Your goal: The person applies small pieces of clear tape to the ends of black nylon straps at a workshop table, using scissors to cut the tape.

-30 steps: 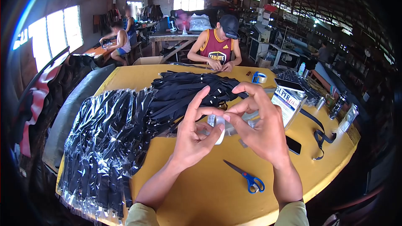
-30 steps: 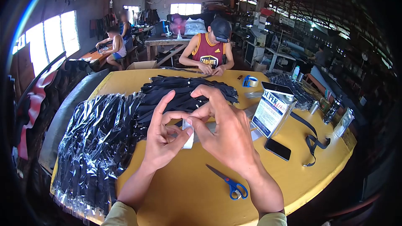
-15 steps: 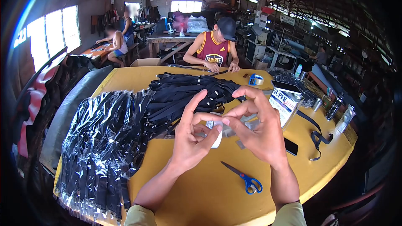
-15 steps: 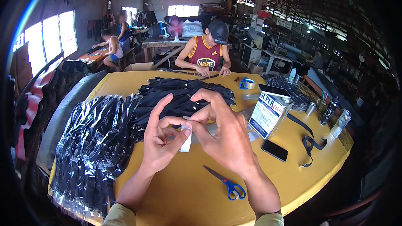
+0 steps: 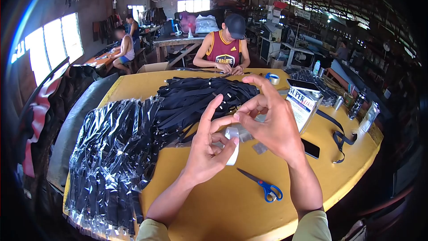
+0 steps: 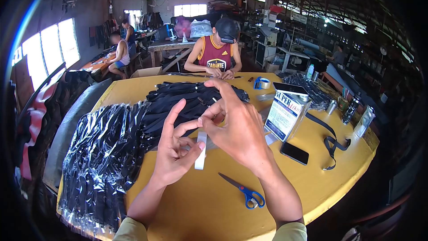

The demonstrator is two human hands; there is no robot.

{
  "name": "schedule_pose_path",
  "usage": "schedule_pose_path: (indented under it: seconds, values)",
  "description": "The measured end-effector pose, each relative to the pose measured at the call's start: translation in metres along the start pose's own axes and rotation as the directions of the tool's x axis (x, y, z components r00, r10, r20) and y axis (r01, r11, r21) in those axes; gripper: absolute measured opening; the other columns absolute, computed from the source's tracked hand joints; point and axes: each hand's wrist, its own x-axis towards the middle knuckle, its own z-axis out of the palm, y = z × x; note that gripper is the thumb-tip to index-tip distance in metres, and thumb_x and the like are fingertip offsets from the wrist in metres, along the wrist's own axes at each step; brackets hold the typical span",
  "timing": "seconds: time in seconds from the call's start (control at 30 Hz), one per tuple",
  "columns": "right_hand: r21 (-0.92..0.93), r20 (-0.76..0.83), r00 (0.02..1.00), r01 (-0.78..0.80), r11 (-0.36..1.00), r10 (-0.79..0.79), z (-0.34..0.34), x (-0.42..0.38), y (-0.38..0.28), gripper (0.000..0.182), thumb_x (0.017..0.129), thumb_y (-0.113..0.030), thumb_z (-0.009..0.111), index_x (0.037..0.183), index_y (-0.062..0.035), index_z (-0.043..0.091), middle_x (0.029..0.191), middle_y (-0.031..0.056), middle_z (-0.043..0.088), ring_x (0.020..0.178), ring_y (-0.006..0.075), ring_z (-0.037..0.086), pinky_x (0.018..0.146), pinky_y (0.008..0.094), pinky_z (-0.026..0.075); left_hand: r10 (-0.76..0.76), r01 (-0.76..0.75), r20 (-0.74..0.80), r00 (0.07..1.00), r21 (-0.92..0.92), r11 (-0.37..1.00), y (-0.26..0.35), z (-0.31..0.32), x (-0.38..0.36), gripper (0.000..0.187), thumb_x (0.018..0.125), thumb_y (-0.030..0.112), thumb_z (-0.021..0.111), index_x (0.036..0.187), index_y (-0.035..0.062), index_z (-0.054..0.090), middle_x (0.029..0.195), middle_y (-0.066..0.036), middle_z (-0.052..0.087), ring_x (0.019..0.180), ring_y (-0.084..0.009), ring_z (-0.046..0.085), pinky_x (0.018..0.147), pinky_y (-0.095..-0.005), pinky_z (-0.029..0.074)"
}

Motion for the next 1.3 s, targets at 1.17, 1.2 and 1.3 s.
schedule_pose_path:
  seconds: [1.17, 1.2, 1.3]
  values:
    - [-0.579, 0.390, 0.687, -0.335, 0.743, 0.614, 0.010, -0.205, 0.124, 0.048, 0.081, -0.018, 0.062, 0.128, -0.0081, 0.055, 0.107, 0.0169, 0.066, 0.103, 0.0353, 0.063, 0.090, 0.0460, 0.049, 0.267, -0.264, 0.035, 0.963, -0.077, 0.962, 0.003, -0.020, 0.002, 0.062, 0.084, -0.017, 0.059, 0.136, 0.0042, 0.033, 0.133, -0.022, 0.055, 0.073, -0.0126, 0.069, 0.058, -0.0209, 0.054]
    - [-0.599, 0.404, 0.687, -0.301, 0.742, 0.604, 0.012, -0.206, 0.129, 0.052, 0.080, -0.017, 0.061, 0.131, -0.0088, 0.053, 0.112, 0.0184, 0.065, 0.106, 0.0370, 0.062, 0.092, 0.0483, 0.048, 0.272, -0.269, 0.043, 0.961, -0.057, 0.961, 0.004, -0.021, 0.002, 0.063, 0.085, -0.017, 0.059, 0.137, 0.0030, 0.031, 0.132, -0.025, 0.054, 0.075, -0.0181, 0.071, 0.063, -0.0251, 0.058]
    - [-0.608, 0.369, 0.744, -0.261, 0.750, 0.558, 0.013, -0.208, 0.130, 0.046, 0.081, -0.013, 0.058, 0.126, -0.0059, 0.053, 0.105, 0.0227, 0.066, 0.101, 0.0424, 0.063, 0.087, 0.0527, 0.049, 0.267, -0.265, 0.019, 0.964, -0.059, 0.962, 0.009, -0.019, 0.001, 0.066, 0.085, -0.016, 0.061, 0.140, 0.0029, 0.029, 0.131, -0.025, 0.055, 0.078, -0.0192, 0.072, 0.066, -0.0260, 0.059]
